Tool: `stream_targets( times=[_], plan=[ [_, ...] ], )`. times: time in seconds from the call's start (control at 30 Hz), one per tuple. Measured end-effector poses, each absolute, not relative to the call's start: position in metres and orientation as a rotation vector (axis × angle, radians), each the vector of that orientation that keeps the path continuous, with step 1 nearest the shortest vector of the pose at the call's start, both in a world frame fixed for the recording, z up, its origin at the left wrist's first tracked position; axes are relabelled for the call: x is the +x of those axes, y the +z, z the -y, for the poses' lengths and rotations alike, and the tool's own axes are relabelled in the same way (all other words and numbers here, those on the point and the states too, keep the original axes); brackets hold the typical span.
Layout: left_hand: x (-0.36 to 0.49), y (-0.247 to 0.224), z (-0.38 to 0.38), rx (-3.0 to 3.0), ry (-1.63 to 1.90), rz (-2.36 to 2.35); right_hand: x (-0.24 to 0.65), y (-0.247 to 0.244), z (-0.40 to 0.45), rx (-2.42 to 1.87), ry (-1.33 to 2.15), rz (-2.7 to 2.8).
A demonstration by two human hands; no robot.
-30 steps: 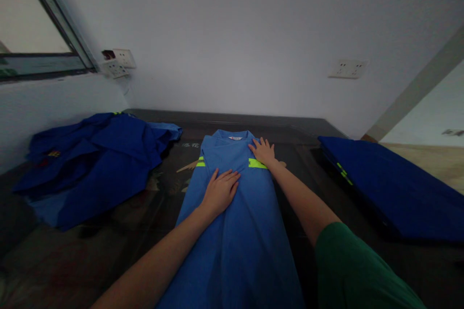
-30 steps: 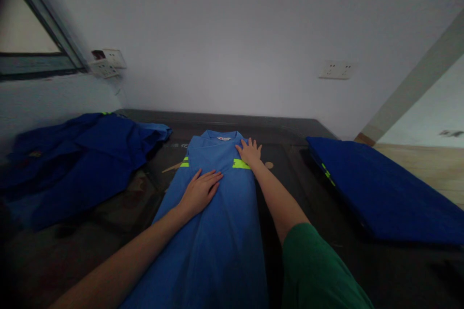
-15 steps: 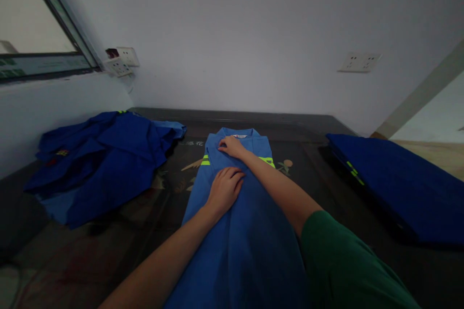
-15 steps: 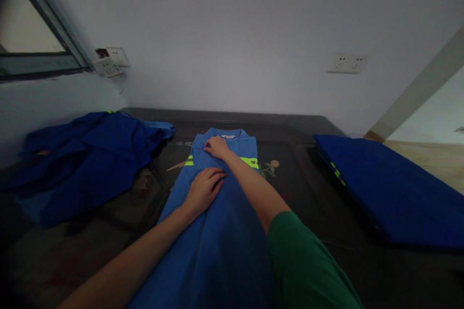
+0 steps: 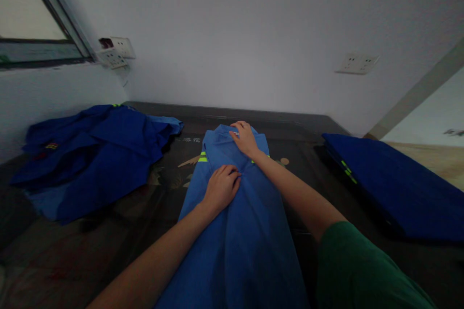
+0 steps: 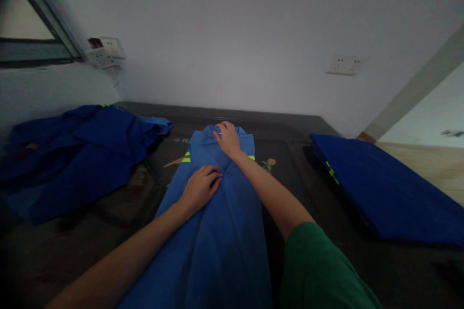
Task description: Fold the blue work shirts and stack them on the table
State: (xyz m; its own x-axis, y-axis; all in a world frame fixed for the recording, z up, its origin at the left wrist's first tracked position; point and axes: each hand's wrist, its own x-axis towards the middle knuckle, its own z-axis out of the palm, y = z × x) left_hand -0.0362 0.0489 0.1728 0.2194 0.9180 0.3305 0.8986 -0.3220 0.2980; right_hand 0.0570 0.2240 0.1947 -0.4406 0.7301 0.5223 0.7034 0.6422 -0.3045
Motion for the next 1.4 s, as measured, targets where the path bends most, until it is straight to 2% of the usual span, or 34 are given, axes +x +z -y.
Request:
stream_targets(
  times=[0.13,0.3,0.57,0.83,1.1,1.27,1.4],
  plan=[
    [-0.022,0.18,-0.041,2.435,0.677,-1.824,0.097,0.191,-0.2,-1.238,0.097,2.349],
    [-0.003,0.165,-0.03,2.474,0.427,-1.872,0.114,0.165,-0.173,-1.351,0.109,2.566],
    [-0.003,0.151,-0.029,2.436,0.349,-1.842,0.115,0.153,-0.192,-1.465,0.202,2.62],
    [0.0,0.157,-0.027,2.421,0.361,-1.87,0.119,0.162,-0.189,-1.444,0.195,2.587],
    [0.002,0.158,-0.023,2.419,0.407,-1.92,0.139,0.158,-0.187,-1.632,0.17,2.494],
    [-0.001,0.153,-0.023,2.44,0.439,-1.916,0.15,0.173,-0.171,-1.57,0.071,2.302],
    [-0.002,0.152,-0.025,2.425,0.467,-1.887,0.172,0.193,-0.121,-1.337,0.111,2.303]
  ],
)
